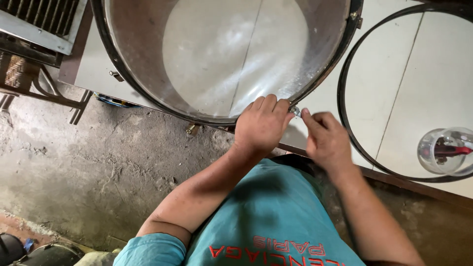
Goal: Adjusting the tension bolts on a drum rim using a small wrench
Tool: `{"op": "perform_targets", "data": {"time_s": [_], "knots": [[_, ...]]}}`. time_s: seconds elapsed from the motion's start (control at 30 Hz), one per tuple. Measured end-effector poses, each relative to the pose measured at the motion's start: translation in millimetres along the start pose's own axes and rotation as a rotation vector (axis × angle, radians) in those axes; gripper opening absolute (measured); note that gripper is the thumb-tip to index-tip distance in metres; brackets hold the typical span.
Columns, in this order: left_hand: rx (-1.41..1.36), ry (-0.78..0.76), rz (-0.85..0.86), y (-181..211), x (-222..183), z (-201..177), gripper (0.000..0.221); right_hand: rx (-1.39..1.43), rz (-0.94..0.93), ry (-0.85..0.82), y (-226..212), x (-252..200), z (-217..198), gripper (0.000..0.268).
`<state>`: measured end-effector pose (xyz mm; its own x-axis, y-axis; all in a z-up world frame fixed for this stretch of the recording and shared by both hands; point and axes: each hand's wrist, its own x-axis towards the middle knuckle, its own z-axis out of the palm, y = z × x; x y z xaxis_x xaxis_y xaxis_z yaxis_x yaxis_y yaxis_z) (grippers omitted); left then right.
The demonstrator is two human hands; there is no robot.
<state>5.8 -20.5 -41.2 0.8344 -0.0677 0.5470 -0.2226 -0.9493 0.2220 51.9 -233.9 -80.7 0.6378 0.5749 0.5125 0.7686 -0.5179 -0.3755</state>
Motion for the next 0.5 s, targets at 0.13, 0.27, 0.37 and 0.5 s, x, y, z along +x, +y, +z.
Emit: {"op": "perform_targets", "data": {"time_s": [0.13,0.27,0.37,0.5], "knots": [[0.042,0.008,-0.013,4,5,-6,0.033,-0.027,-0.247,-0.185,73,23,-1,0.052],[0.078,0.038,-0.034,6,9,-6,0.036,0.065,-0.332,-0.203,69,69,-23,0.018],[0.068,-0.065,-0.111,10,10,-11,0.039,0.110,-0.171,-0.254,51,66,-58,0.019],[0.025,0.036,-0.003,0,5,-8,0.037,0.093,0.191,-0.210,35,4,-43,0.042]]}}
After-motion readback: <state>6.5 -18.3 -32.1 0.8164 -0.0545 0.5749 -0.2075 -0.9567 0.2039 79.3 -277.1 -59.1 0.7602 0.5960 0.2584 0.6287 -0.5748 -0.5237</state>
